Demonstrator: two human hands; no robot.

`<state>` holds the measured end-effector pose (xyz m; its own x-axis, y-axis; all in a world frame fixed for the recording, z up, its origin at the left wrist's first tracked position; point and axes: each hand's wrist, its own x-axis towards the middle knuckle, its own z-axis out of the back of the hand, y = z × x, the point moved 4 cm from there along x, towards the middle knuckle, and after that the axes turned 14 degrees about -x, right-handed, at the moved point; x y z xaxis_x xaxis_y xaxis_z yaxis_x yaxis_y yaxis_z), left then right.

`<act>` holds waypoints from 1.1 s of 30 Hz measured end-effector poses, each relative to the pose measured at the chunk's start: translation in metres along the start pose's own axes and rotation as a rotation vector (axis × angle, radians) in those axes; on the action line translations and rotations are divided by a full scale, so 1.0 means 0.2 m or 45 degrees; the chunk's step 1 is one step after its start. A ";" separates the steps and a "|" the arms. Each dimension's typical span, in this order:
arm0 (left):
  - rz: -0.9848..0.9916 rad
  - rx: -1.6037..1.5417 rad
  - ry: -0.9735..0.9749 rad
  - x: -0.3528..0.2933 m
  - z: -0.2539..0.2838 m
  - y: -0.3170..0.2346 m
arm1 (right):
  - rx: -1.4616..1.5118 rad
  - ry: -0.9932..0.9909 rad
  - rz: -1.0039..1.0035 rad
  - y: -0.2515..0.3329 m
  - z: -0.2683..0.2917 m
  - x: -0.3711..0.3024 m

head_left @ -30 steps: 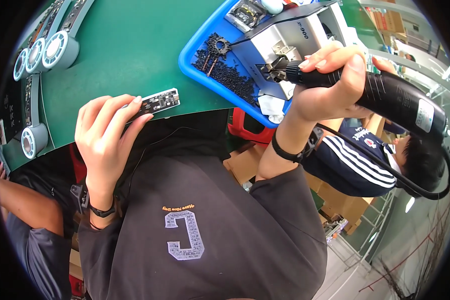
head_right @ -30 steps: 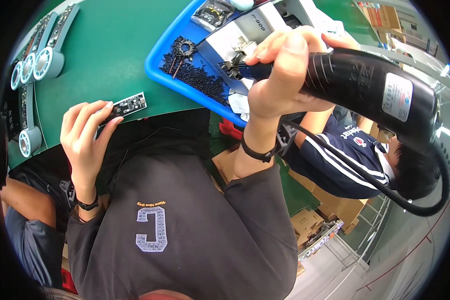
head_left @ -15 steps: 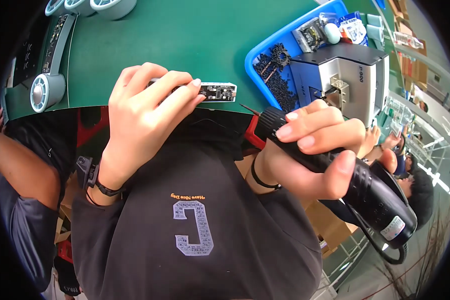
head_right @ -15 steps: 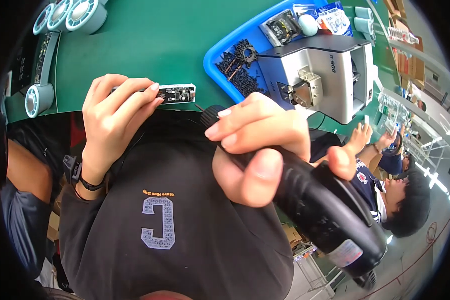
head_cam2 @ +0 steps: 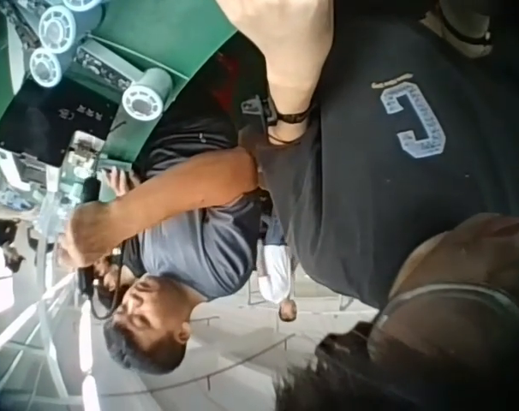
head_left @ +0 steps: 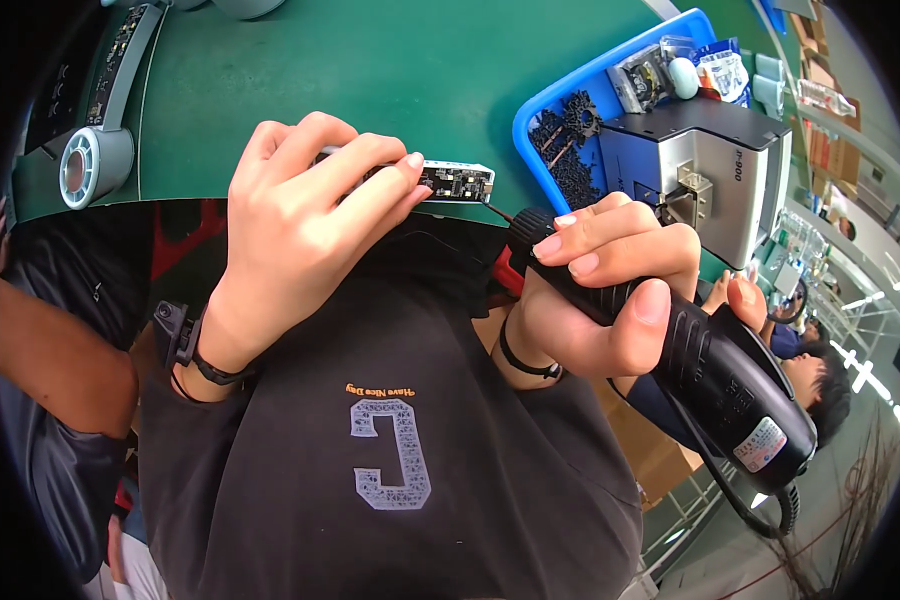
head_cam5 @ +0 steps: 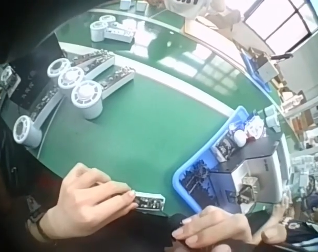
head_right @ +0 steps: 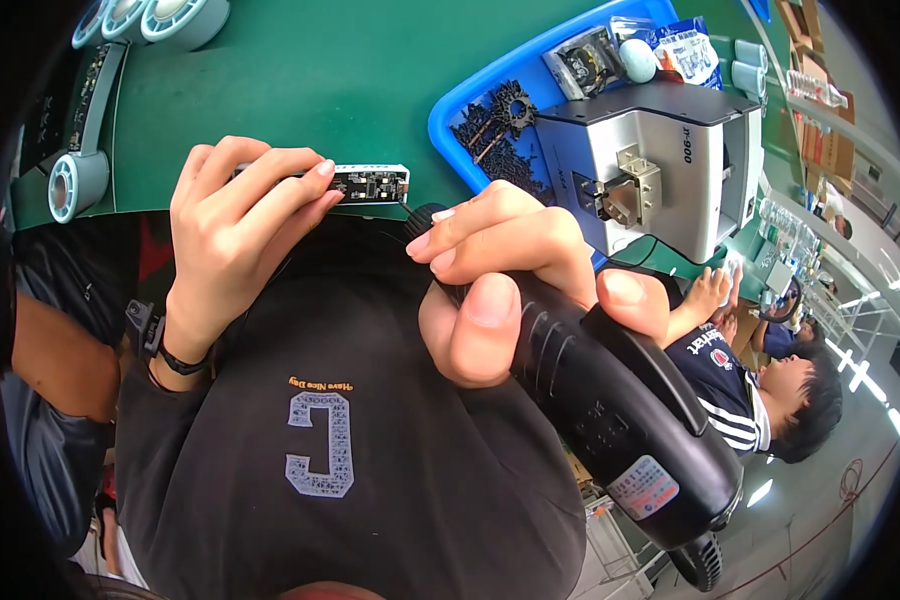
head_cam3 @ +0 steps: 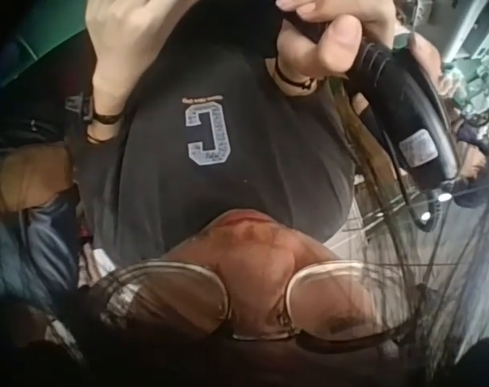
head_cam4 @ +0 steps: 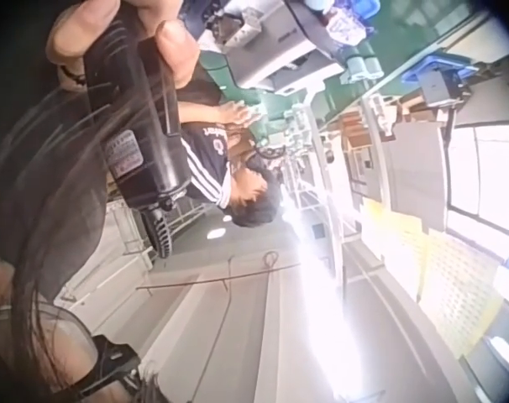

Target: The person picks up a circuit board and a fan component, aligns them, and drives screws into the assembly using a power screwdriver. They repeat this process for multiple units, placing each finished assembly on the green work surface before starting the next.

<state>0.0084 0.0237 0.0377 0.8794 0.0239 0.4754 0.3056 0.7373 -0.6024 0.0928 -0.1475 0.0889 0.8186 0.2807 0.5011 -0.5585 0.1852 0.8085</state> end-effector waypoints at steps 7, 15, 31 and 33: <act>-0.008 0.010 -0.004 0.00 -0.01 0.00 | 0.183 -0.147 0.196 0.00 -0.03 -0.01; -0.007 0.010 0.011 -0.01 0.01 0.00 | 0.171 -0.079 0.208 -0.04 -0.01 -0.04; -0.090 -0.180 0.090 0.03 0.06 -0.03 | 0.275 -0.191 0.285 -0.07 0.02 -0.14; -0.037 -0.097 0.066 -0.02 0.08 -0.01 | 0.233 -0.206 0.317 -0.07 0.09 -0.13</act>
<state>-0.0008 0.0338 0.0472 0.8868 -0.0329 0.4610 0.3564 0.6837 -0.6368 0.0816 -0.1735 0.0707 0.6791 0.1401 0.7205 -0.7224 -0.0461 0.6899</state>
